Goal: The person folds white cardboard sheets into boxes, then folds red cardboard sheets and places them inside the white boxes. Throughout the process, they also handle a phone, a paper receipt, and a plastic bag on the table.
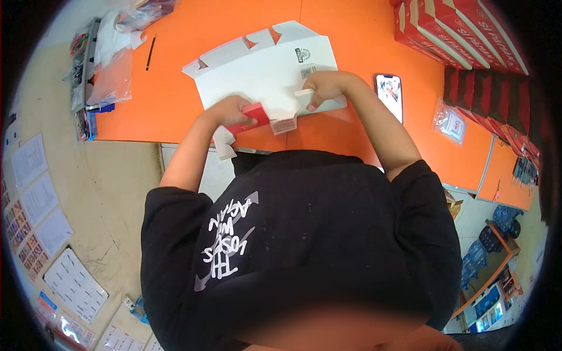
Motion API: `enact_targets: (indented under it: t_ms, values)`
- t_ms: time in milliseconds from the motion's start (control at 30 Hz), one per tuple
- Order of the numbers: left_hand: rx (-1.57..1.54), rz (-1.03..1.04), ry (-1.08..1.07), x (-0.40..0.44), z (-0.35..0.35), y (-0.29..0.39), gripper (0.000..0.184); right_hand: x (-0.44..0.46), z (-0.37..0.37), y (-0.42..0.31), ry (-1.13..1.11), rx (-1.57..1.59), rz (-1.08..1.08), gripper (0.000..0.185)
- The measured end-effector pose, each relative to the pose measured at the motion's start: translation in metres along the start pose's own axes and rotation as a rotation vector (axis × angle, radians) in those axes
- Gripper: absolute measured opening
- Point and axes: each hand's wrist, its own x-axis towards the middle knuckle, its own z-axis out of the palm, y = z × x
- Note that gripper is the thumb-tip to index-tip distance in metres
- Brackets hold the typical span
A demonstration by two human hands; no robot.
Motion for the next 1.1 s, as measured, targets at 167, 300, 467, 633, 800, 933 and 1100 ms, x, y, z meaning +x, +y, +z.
enact_targets:
  t_ms: [167, 300, 467, 633, 800, 933, 1100]
  values:
    - [0.074, 0.322, 0.446, -0.073, 0.033, 0.024, 0.049, -0.007, -0.005, 0.006, -0.045, -0.011, -0.008, 0.036]
    - [0.409, 0.136, 0.686, -0.119, 0.056, 0.021, 0.066, -0.009, -0.006, 0.014, -0.004, 0.099, -0.12, 0.038]
    - [0.568, 0.195, 0.758, -0.127, 0.07, 0.012, 0.065, -0.003, -0.008, 0.02, -0.053, 0.092, -0.145, 0.037]
    - [0.587, 0.136, 0.729, -0.131, 0.061, -0.003, 0.046, 0.002, -0.005, 0.025, -0.088, 0.173, -0.179, 0.038]
    - [0.281, 0.003, 0.469, -0.114, 0.032, -0.006, 0.024, -0.001, 0.0, 0.016, -0.052, 0.165, -0.072, 0.038]
    - [0.212, -0.067, 0.247, -0.091, 0.012, -0.013, 0.016, -0.002, 0.005, 0.009, -0.012, 0.08, -0.045, 0.036]
    - [-0.029, -0.147, 0.155, -0.067, 0.008, -0.059, 0.007, -0.011, 0.012, 0.002, 0.07, -0.055, -0.06, 0.032]
